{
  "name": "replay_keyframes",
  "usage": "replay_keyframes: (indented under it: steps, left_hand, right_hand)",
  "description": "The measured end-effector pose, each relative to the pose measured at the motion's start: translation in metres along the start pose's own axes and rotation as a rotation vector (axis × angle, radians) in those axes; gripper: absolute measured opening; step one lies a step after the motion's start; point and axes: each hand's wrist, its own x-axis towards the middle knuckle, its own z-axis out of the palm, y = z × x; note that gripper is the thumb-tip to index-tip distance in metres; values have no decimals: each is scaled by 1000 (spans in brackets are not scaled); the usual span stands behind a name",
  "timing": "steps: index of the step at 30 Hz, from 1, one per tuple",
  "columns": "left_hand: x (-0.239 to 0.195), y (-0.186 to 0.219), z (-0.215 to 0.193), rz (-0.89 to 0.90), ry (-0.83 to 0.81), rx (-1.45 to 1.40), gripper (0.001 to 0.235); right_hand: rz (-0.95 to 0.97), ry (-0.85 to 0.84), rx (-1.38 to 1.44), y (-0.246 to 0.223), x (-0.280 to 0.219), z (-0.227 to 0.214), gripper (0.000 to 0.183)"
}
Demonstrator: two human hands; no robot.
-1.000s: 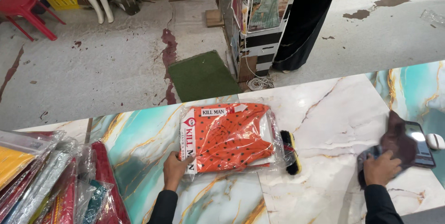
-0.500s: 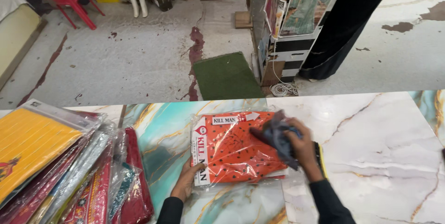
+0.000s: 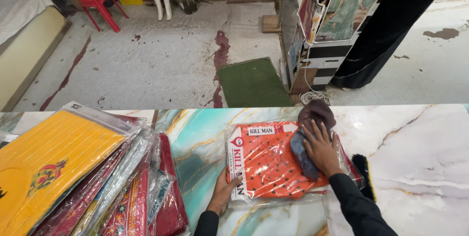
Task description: The person wipes the plastic-wrapped surfaces of several folded garments on a marble-patterned counter using a dark cloth. They handle each item one at a time, wiping the top and sides, then move it to a growing stack on the right. The sequence includes orange, yellow, maroon, red, blue, silver, green, and pink garments.
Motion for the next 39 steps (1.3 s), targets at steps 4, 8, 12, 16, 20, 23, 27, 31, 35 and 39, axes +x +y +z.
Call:
replay_keyframes:
  steps: [4, 8, 12, 16, 20, 23, 27, 31, 35, 39]
  left_hand:
    - [1, 1, 0, -41, 18, -51, 53]
    - [-5, 6, -1, -48, 19, -69, 56]
    - [-4, 10, 3, -31, -20, -45, 58]
    - [-5, 10, 7, -100, 22, -36, 59]
    - [-6, 10, 7, -77, 44, -21, 59]
    - [-4, 12, 8, -97, 60, -3, 59]
    - [-4, 12, 7, -119, 80, 18, 60]
    - [1, 3, 8, -112, 93, -7, 61]
    - [2, -13, 1, -58, 115, 57, 60]
    - [6, -22, -2, -69, 172, 71, 57]
  right_hand:
    - [-132, 180, 372, -80, -15, 22, 56]
    - [-547, 4, 429, -110, -68, 14, 59]
    - [-252, 96, 561, -37, -98, -9, 58]
    - [182, 261, 637, 43, -117, 4, 52]
    - [367, 253, 474, 137, -142, 19, 52]
    - [270, 350, 300, 213, -150, 11, 49]
    - [581, 380, 268, 254, -145, -1, 43]
    - [586, 562, 488, 185, -105, 10, 43]
    - [137, 359, 901, -3, -58, 28, 43]
    - [-398, 12, 573, -183, -58, 23, 50]
